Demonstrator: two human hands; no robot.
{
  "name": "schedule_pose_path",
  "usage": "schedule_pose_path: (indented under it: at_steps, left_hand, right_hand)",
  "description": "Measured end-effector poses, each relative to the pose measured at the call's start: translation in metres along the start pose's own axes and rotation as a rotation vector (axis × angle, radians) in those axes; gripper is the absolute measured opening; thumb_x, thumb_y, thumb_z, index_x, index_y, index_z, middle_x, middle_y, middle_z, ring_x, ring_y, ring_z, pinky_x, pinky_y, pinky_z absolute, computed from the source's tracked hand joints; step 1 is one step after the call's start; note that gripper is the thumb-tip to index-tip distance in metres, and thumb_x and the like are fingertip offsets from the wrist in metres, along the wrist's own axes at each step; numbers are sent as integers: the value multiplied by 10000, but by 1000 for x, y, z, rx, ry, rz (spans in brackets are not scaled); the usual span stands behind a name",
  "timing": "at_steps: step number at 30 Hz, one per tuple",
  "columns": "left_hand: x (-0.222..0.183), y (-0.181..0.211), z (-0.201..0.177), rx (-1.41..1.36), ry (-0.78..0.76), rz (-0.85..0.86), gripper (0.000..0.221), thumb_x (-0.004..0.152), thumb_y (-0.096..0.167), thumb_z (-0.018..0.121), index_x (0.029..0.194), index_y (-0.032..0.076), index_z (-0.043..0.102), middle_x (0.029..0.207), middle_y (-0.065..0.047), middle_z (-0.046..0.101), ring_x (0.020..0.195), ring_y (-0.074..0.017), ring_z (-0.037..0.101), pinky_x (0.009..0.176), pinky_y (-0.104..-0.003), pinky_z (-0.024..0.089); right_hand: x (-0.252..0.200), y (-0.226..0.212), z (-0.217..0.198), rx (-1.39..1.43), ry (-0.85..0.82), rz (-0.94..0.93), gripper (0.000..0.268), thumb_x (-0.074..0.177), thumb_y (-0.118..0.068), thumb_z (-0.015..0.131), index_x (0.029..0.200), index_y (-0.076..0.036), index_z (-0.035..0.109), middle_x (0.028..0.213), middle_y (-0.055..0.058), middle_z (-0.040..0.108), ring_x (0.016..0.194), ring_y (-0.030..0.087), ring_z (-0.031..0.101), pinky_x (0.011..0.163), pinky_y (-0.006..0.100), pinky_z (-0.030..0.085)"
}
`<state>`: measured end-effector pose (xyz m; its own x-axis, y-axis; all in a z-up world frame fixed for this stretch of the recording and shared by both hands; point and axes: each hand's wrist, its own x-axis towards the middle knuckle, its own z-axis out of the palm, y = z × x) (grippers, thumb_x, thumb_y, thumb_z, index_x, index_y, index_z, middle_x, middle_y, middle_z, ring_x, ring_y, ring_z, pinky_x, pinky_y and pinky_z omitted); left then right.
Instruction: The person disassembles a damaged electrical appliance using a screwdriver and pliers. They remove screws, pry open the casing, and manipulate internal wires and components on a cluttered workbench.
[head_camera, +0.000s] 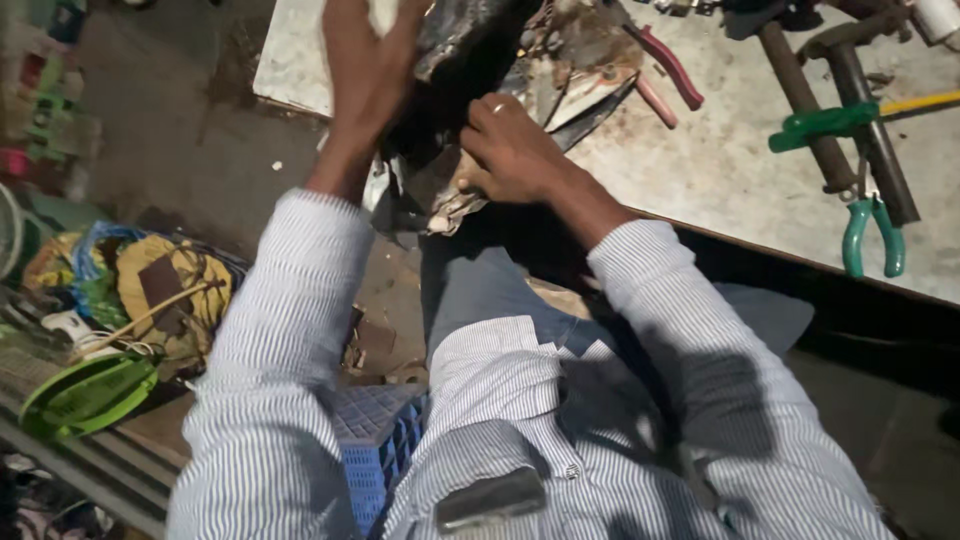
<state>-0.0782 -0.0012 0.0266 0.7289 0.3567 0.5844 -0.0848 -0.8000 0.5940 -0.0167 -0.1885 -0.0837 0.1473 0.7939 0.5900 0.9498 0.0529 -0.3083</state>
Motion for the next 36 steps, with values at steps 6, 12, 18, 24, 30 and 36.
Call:
schedule_pose_path:
  at_steps: [6, 12, 18, 24, 30, 36]
  left_hand:
    - [-149, -13, -87, 48, 249, 80, 368, 1067, 175, 551, 1389, -3, 553, 1437, -188, 586, 1344, -344, 564, 1189, -438, 433]
    - [-244, -25, -83, 454, 43, -43, 411, 904, 114, 670, 1286, 13, 557, 1469, -206, 502, 1435, -410, 449, 1225, -520, 375]
    - [-267, -46, -30, 431, 68, 92, 574, 822, 203, 814, 1303, 71, 530, 1491, -263, 379, 1415, -462, 364, 1199, -641, 305]
    - [-269, -52, -17, 398, 89, 78, 657, 845, 243, 858, 1346, 70, 470, 1521, -277, 308, 1446, -492, 316, 1206, -653, 314]
    - [-268, -54, -8, 348, 117, 53, 764, 814, 268, 893, 1375, 96, 402, 1525, -260, 314, 1449, -485, 325, 1190, -649, 325]
    - [-251, -54, -14, 210, 100, 87, 865, 820, 271, 921, 1442, 151, 331, 1519, -236, 400, 1421, -457, 419, 1183, -628, 372]
  right_hand:
    - [7, -8, -16, 124, -125, 93, 535, 823, -311, 844, 1220, -54, 595, 1166, 178, 590, 1139, 414, 545, 1003, 522, 415]
    - [-3, -22, -26, 61, 40, 44, 586, 842, -211, 834, 1326, -45, 547, 1324, 186, 564, 1257, 419, 527, 1120, 530, 426]
    - [-20, -38, -41, -83, 46, 97, 491, 880, -166, 857, 1281, -82, 587, 1317, 159, 581, 1233, 396, 583, 1074, 521, 492]
    - [-10, -33, -55, -93, -22, 29, 493, 881, -211, 846, 1294, -85, 610, 1386, 173, 577, 1285, 408, 570, 1077, 505, 498]
    - [7, -25, -53, -253, -216, -83, 484, 898, -201, 757, 1350, -82, 629, 1414, 140, 615, 1315, 344, 590, 1119, 473, 513]
    - [11, -18, -54, -308, -234, -217, 470, 885, -194, 733, 1314, -27, 636, 1374, 166, 652, 1273, 342, 630, 1082, 451, 536]
